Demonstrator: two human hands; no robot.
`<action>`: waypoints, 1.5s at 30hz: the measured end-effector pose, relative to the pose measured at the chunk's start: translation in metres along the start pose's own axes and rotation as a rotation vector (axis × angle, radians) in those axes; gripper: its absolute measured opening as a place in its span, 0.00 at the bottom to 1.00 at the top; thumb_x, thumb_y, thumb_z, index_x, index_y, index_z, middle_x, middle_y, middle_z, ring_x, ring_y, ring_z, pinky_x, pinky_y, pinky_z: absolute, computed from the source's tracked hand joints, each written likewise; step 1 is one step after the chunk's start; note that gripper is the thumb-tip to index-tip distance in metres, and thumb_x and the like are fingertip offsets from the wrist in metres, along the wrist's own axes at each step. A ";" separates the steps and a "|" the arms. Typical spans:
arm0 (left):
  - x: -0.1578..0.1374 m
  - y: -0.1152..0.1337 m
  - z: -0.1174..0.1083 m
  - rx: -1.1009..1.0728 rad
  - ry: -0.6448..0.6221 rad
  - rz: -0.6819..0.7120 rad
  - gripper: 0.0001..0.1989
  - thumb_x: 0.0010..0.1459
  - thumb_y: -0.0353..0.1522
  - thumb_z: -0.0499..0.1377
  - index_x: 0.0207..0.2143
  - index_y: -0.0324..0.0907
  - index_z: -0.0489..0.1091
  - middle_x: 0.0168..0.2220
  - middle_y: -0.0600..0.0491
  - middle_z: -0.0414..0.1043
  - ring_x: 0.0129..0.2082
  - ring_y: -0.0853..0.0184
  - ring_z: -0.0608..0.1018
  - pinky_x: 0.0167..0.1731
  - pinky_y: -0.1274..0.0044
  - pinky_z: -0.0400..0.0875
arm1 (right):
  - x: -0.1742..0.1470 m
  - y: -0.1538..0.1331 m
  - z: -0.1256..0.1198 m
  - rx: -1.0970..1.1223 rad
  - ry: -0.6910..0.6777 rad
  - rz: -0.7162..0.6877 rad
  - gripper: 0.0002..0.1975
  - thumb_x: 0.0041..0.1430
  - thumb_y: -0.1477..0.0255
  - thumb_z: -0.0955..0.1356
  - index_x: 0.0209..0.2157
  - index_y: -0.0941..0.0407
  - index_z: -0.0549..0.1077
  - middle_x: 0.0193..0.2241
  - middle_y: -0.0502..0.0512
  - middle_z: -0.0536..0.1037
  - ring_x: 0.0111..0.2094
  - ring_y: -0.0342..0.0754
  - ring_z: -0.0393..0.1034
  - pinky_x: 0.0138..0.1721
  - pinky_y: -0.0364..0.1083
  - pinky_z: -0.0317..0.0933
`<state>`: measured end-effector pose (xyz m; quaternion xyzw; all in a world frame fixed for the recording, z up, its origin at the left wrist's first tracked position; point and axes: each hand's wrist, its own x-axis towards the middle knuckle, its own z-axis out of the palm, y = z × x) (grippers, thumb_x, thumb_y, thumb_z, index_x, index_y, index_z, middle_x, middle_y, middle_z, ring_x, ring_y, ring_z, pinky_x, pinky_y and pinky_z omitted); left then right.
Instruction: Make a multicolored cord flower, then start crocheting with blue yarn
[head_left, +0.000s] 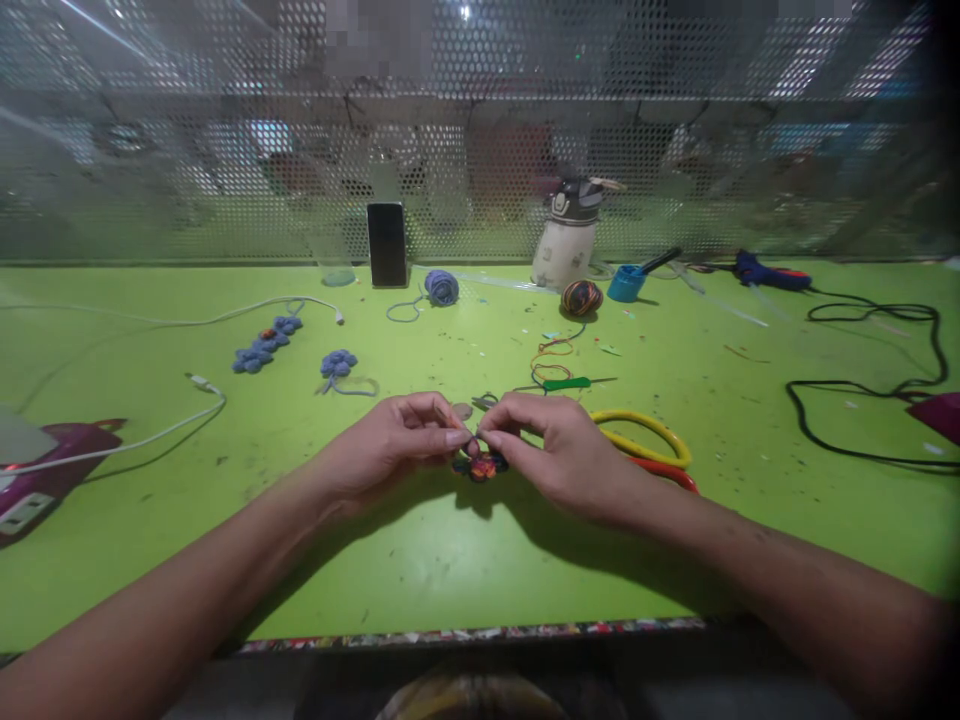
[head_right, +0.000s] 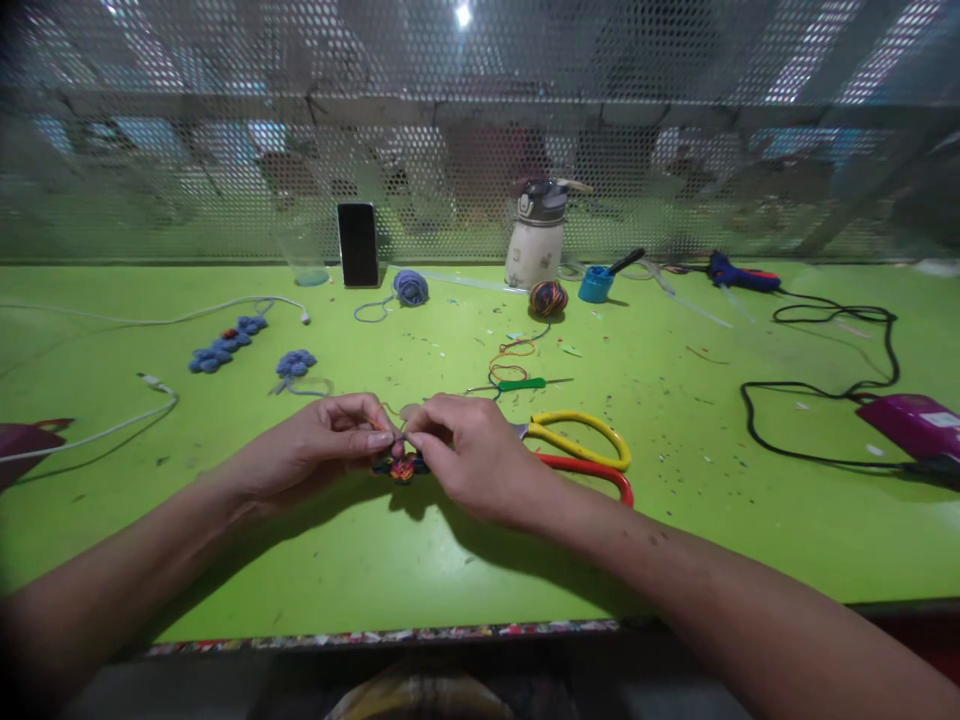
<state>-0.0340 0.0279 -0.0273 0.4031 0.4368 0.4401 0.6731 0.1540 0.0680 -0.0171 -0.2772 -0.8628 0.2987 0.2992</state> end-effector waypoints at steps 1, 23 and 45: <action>0.000 0.000 0.000 -0.005 0.005 0.002 0.08 0.45 0.27 0.68 0.24 0.38 0.70 0.25 0.56 0.73 0.26 0.73 0.72 0.29 0.78 0.61 | 0.000 0.001 0.000 0.001 0.002 0.003 0.06 0.56 0.80 0.65 0.27 0.60 0.73 0.25 0.53 0.75 0.27 0.42 0.67 0.31 0.43 0.59; 0.001 -0.001 -0.003 -0.031 0.046 -0.102 0.08 0.40 0.24 0.69 0.22 0.35 0.72 0.21 0.55 0.71 0.24 0.73 0.72 0.31 0.77 0.63 | -0.005 -0.001 0.001 -0.724 -0.036 -0.744 0.13 0.63 0.80 0.59 0.30 0.64 0.74 0.25 0.59 0.71 0.29 0.49 0.58 0.30 0.49 0.53; 0.001 -0.017 0.005 0.671 0.206 0.446 0.05 0.47 0.22 0.59 0.25 0.39 0.72 0.25 0.52 0.73 0.26 0.69 0.73 0.27 0.76 0.68 | 0.003 0.017 0.014 0.293 -0.146 0.409 0.05 0.52 0.76 0.68 0.26 0.61 0.77 0.24 0.55 0.76 0.26 0.44 0.66 0.29 0.45 0.59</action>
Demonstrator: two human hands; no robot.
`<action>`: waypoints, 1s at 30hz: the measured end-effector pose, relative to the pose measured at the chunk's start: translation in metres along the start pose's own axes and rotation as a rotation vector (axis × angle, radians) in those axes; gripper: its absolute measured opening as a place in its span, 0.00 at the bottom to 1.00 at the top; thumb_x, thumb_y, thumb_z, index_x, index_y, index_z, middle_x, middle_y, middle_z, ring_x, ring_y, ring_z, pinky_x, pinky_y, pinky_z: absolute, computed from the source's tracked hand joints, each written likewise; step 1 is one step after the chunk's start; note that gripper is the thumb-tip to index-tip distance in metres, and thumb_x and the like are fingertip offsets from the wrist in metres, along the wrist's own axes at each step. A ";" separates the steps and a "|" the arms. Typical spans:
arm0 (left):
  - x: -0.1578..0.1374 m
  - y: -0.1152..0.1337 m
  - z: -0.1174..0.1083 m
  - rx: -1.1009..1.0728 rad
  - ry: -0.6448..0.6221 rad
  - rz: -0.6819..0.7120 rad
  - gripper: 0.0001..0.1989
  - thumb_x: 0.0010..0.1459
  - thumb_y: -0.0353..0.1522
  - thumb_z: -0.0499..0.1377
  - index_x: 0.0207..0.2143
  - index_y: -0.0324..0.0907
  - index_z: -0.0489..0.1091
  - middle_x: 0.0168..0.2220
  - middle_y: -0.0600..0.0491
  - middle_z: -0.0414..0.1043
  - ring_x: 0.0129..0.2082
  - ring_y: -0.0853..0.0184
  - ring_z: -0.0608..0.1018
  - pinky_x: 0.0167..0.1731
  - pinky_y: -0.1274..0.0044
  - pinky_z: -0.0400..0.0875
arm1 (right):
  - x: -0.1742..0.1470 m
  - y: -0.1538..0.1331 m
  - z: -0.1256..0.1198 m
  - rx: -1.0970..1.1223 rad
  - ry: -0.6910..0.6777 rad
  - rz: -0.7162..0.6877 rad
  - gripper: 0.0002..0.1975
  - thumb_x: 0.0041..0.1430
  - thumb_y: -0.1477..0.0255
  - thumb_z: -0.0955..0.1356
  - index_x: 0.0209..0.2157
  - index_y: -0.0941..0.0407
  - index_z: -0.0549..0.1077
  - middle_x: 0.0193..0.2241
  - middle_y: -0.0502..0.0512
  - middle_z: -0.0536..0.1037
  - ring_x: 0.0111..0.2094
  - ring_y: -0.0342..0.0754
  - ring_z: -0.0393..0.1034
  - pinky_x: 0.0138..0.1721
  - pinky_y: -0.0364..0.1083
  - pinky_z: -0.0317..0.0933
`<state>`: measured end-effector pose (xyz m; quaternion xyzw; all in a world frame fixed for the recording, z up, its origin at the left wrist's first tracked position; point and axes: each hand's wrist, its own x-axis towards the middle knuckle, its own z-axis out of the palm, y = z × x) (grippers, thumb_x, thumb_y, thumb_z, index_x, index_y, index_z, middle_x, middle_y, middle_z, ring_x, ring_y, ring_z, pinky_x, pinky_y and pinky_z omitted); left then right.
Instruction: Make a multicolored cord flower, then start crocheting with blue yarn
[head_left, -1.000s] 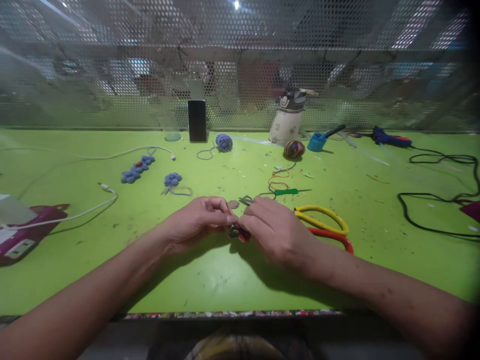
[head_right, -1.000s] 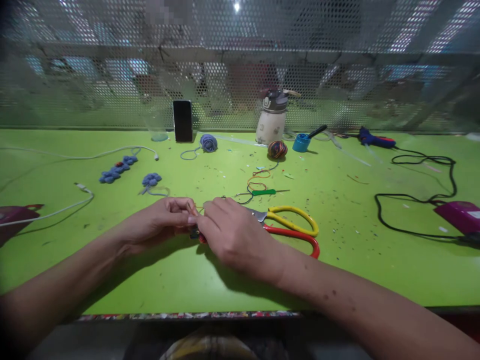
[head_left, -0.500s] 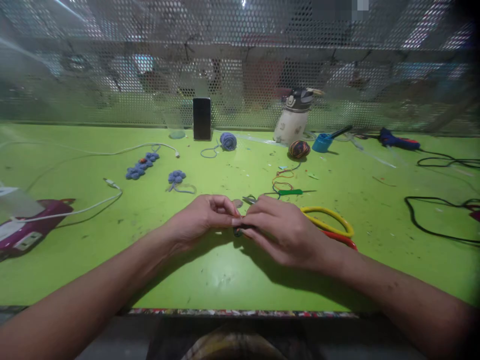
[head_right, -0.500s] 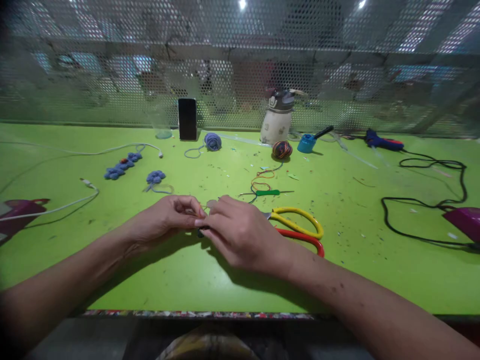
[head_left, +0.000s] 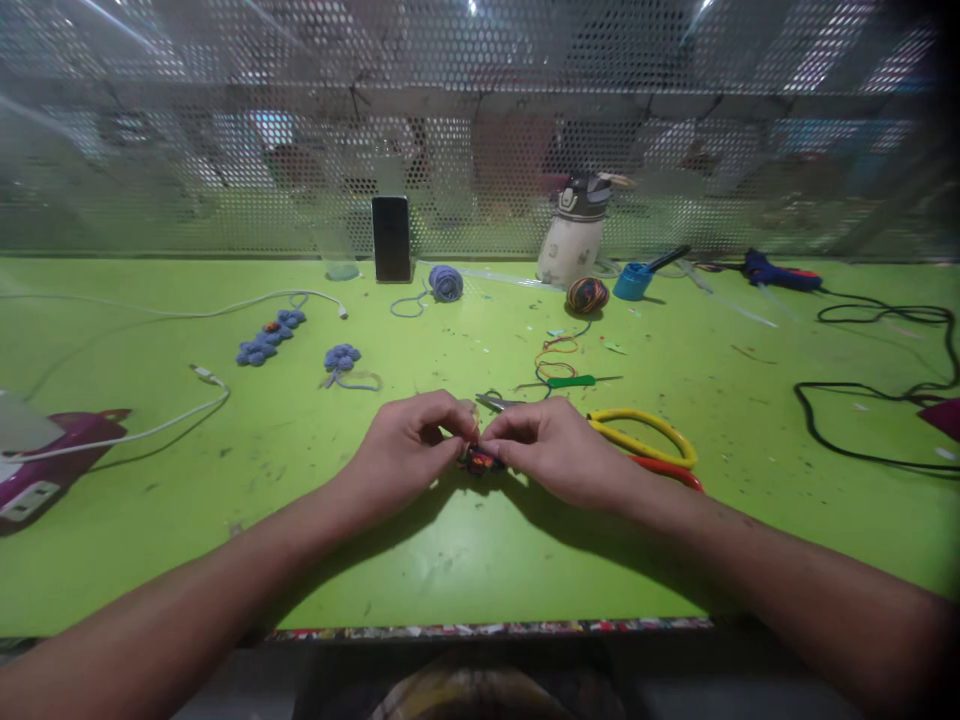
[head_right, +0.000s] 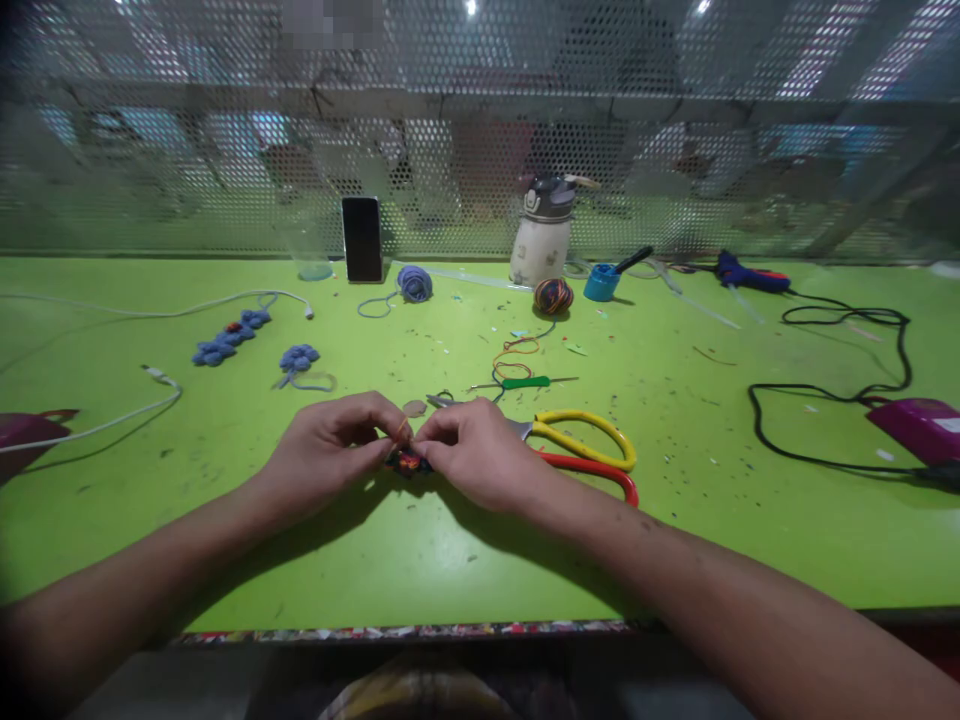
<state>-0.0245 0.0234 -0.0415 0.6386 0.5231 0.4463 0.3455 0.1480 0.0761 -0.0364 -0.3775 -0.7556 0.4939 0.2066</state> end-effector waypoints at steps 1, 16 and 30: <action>0.000 -0.001 0.000 0.044 0.007 0.043 0.05 0.48 0.23 0.58 0.25 0.39 0.72 0.26 0.52 0.73 0.27 0.69 0.73 0.27 0.76 0.67 | 0.000 0.000 0.000 0.020 -0.001 0.013 0.05 0.52 0.76 0.68 0.27 0.61 0.77 0.24 0.55 0.77 0.27 0.45 0.67 0.30 0.45 0.60; -0.003 0.003 0.003 0.185 0.061 0.276 0.08 0.48 0.20 0.57 0.24 0.40 0.71 0.26 0.53 0.72 0.28 0.70 0.73 0.28 0.76 0.67 | 0.002 0.001 -0.002 0.240 -0.038 0.050 0.03 0.48 0.78 0.69 0.27 0.61 0.77 0.24 0.56 0.77 0.26 0.44 0.68 0.31 0.46 0.61; -0.003 0.009 -0.001 0.011 0.042 0.151 0.08 0.48 0.22 0.57 0.24 0.42 0.72 0.24 0.54 0.70 0.27 0.69 0.73 0.26 0.75 0.69 | -0.009 -0.005 0.000 -0.381 0.131 -0.444 0.07 0.55 0.79 0.63 0.28 0.60 0.73 0.24 0.55 0.74 0.27 0.44 0.64 0.29 0.45 0.57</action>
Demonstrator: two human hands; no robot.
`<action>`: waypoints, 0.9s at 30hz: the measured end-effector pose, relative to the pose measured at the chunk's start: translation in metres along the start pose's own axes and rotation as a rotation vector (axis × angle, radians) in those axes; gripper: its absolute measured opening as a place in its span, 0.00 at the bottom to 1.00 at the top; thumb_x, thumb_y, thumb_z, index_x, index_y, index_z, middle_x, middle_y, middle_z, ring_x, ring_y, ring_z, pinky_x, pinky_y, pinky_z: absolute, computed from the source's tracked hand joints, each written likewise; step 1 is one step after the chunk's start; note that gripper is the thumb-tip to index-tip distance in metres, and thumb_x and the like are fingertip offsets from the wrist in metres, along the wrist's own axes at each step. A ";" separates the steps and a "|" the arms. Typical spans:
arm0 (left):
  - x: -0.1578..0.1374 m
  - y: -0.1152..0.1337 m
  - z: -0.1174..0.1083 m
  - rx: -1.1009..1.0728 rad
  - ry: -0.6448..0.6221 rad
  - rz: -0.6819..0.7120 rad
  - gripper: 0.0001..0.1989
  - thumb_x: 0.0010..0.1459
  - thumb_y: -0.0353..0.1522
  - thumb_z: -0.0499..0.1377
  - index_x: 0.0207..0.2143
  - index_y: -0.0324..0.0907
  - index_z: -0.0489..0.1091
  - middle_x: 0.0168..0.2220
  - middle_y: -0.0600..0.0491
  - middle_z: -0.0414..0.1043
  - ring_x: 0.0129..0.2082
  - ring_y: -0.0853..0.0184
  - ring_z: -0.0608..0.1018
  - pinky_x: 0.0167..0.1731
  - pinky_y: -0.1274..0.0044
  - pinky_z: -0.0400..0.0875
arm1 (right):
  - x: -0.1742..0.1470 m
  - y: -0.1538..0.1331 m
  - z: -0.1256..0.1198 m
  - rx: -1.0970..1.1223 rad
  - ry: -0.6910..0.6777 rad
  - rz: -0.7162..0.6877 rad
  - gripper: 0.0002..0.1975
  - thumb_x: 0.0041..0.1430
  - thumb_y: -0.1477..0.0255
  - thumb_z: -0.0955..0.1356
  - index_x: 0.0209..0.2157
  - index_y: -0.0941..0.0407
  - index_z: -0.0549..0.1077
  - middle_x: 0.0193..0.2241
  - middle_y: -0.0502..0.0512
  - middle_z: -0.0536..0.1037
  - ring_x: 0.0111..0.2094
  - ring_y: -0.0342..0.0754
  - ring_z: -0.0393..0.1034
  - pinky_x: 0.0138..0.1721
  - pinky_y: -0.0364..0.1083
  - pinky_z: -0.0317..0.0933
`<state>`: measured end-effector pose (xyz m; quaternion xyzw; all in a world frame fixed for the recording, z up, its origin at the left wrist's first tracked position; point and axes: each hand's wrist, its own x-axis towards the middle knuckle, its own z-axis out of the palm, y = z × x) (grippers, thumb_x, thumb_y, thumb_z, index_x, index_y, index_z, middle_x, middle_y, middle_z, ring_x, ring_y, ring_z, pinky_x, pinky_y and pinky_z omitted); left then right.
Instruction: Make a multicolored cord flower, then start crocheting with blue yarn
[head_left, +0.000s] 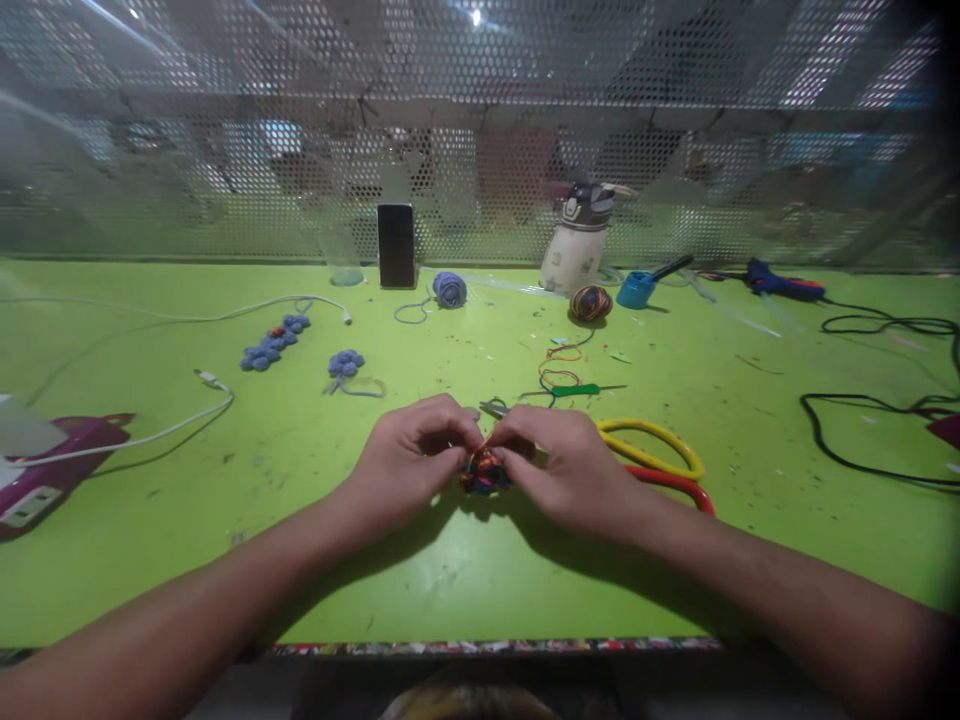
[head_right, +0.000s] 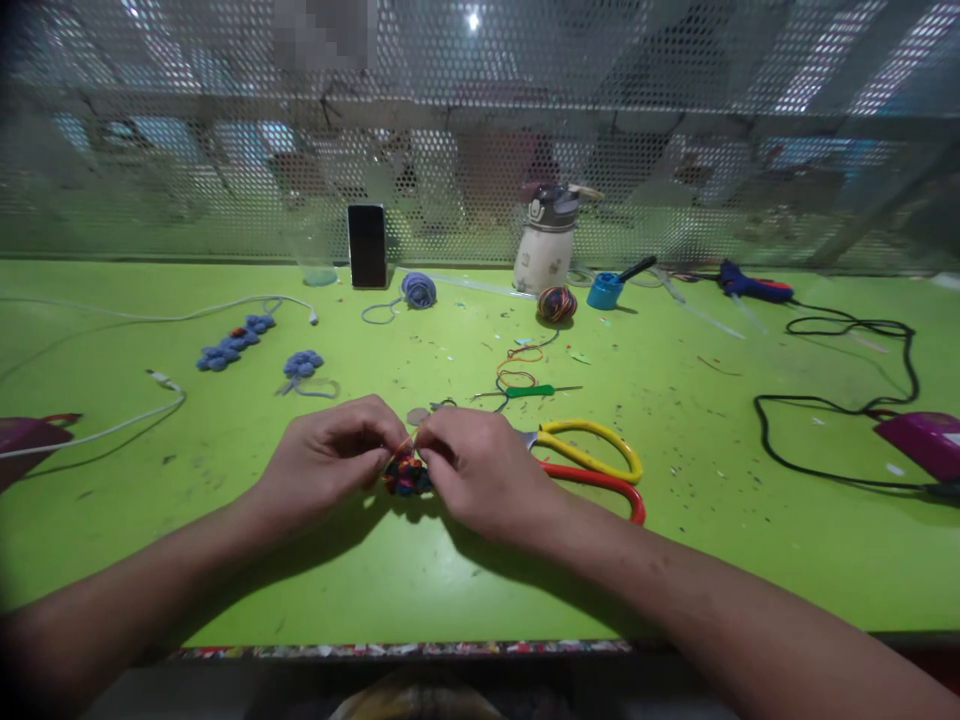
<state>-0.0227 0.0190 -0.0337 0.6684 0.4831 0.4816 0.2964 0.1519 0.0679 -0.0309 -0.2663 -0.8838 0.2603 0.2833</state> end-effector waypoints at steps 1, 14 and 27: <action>0.000 0.000 0.000 -0.016 0.002 -0.019 0.07 0.48 0.22 0.57 0.24 0.42 0.72 0.24 0.53 0.70 0.27 0.69 0.73 0.26 0.75 0.69 | -0.001 0.000 0.001 -0.143 0.024 -0.097 0.08 0.56 0.79 0.62 0.28 0.61 0.73 0.25 0.56 0.73 0.27 0.45 0.63 0.29 0.45 0.56; -0.002 0.007 0.002 0.071 0.033 0.034 0.09 0.51 0.22 0.57 0.24 0.43 0.73 0.26 0.52 0.71 0.29 0.68 0.73 0.29 0.73 0.68 | 0.007 0.000 -0.009 0.205 -0.147 0.315 0.08 0.53 0.81 0.65 0.29 0.58 0.75 0.26 0.55 0.76 0.26 0.45 0.66 0.28 0.45 0.59; -0.009 0.001 0.000 0.164 0.032 0.295 0.10 0.55 0.22 0.57 0.33 0.45 0.72 0.32 0.52 0.73 0.32 0.68 0.75 0.31 0.75 0.70 | -0.004 -0.010 -0.008 0.067 -0.019 -0.002 0.12 0.56 0.80 0.65 0.41 0.56 0.73 0.34 0.56 0.75 0.32 0.45 0.67 0.35 0.46 0.62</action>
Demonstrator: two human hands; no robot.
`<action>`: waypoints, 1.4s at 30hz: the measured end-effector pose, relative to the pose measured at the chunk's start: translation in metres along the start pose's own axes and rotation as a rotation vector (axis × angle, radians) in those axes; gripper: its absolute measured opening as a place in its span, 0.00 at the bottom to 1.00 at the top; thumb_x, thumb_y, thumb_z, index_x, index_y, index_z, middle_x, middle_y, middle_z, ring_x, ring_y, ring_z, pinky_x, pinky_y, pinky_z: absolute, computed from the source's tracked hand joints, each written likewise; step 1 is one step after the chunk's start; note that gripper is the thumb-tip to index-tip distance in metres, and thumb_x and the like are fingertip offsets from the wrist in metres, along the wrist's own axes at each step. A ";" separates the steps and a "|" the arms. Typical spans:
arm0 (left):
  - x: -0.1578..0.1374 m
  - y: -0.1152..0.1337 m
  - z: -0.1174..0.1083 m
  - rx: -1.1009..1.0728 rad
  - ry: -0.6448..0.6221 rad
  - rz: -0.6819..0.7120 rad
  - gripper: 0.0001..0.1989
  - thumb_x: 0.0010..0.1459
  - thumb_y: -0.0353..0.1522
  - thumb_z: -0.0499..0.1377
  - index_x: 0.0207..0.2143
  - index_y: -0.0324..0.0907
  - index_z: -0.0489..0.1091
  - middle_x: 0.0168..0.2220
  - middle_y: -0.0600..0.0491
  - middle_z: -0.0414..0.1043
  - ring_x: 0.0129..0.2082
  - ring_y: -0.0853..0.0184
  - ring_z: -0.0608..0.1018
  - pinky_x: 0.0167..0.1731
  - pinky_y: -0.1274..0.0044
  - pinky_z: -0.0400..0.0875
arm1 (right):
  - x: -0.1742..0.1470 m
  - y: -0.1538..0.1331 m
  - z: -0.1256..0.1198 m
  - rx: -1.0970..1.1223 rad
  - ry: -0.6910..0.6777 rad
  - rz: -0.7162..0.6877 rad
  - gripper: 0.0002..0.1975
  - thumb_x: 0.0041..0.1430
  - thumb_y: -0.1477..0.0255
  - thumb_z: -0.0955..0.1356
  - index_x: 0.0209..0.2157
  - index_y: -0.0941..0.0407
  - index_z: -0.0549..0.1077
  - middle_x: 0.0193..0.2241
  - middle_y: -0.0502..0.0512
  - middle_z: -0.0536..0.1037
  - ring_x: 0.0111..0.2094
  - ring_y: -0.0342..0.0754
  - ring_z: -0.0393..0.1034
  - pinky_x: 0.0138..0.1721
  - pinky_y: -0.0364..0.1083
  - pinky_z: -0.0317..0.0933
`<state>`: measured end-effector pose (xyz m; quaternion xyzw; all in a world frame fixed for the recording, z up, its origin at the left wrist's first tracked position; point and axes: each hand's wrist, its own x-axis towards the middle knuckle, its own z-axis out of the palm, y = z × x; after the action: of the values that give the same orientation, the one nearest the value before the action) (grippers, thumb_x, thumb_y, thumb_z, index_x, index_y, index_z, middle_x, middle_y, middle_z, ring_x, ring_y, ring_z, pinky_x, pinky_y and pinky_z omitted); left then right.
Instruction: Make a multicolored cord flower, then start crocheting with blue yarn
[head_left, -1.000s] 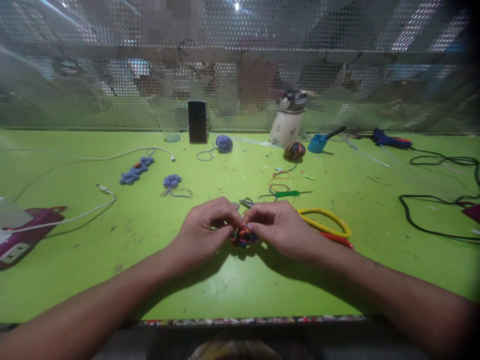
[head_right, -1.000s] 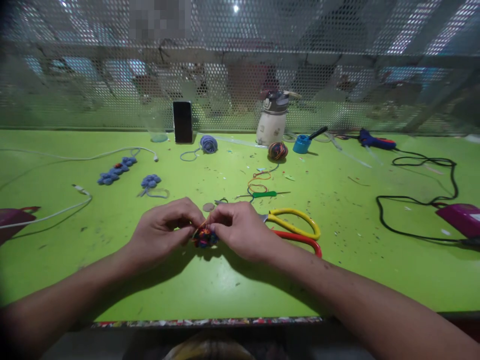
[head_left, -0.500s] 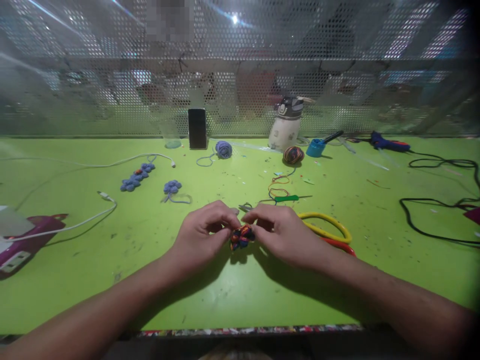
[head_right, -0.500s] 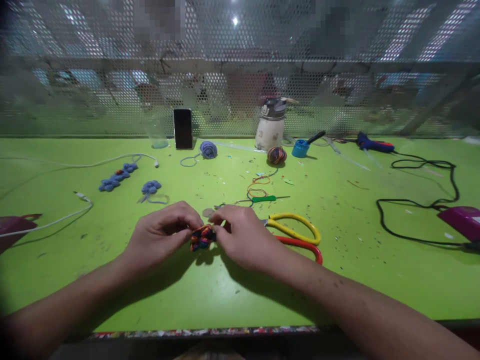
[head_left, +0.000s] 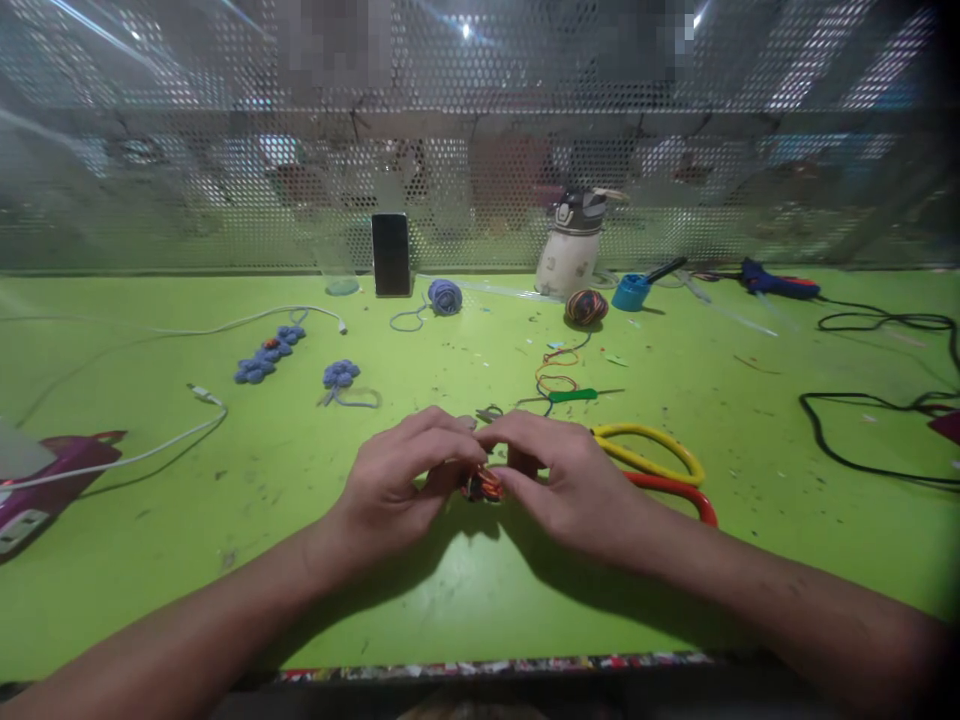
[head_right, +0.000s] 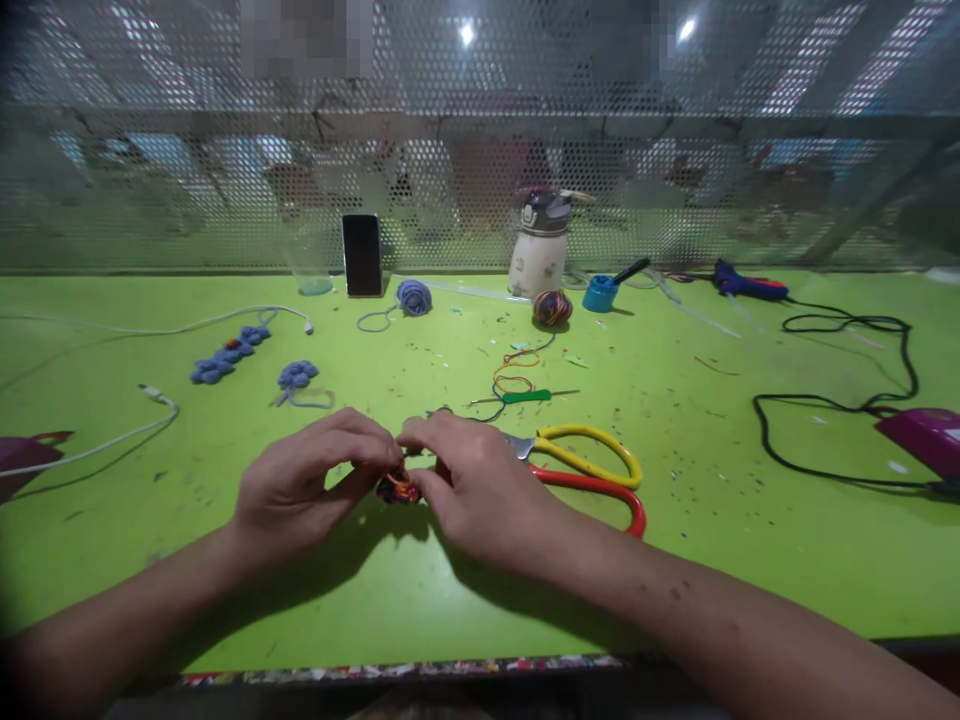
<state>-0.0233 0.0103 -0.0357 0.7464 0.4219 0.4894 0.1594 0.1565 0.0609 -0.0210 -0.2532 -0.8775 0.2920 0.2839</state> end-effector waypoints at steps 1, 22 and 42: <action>0.000 0.000 0.000 0.007 -0.007 0.005 0.10 0.55 0.22 0.57 0.34 0.46 0.72 0.32 0.52 0.73 0.32 0.68 0.75 0.31 0.75 0.71 | 0.000 0.000 0.000 0.010 0.004 -0.012 0.11 0.56 0.80 0.65 0.40 0.56 0.74 0.33 0.56 0.76 0.33 0.46 0.68 0.36 0.46 0.62; 0.006 0.008 -0.002 -0.263 0.111 -0.284 0.09 0.48 0.24 0.62 0.32 0.46 0.75 0.29 0.54 0.74 0.27 0.70 0.74 0.25 0.77 0.70 | 0.003 -0.002 -0.002 0.113 0.102 0.035 0.07 0.57 0.78 0.64 0.30 0.57 0.74 0.25 0.52 0.74 0.27 0.43 0.67 0.29 0.43 0.59; 0.007 0.005 -0.004 -0.499 0.219 -0.455 0.05 0.48 0.25 0.63 0.28 0.43 0.76 0.25 0.55 0.74 0.20 0.74 0.70 0.16 0.83 0.67 | 0.000 0.006 0.004 -0.073 0.140 0.057 0.03 0.56 0.78 0.62 0.31 0.58 0.67 0.25 0.53 0.70 0.25 0.43 0.61 0.27 0.43 0.54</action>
<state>-0.0237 0.0121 -0.0267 0.5145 0.4593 0.6066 0.3955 0.1552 0.0638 -0.0279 -0.3078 -0.8580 0.2494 0.3269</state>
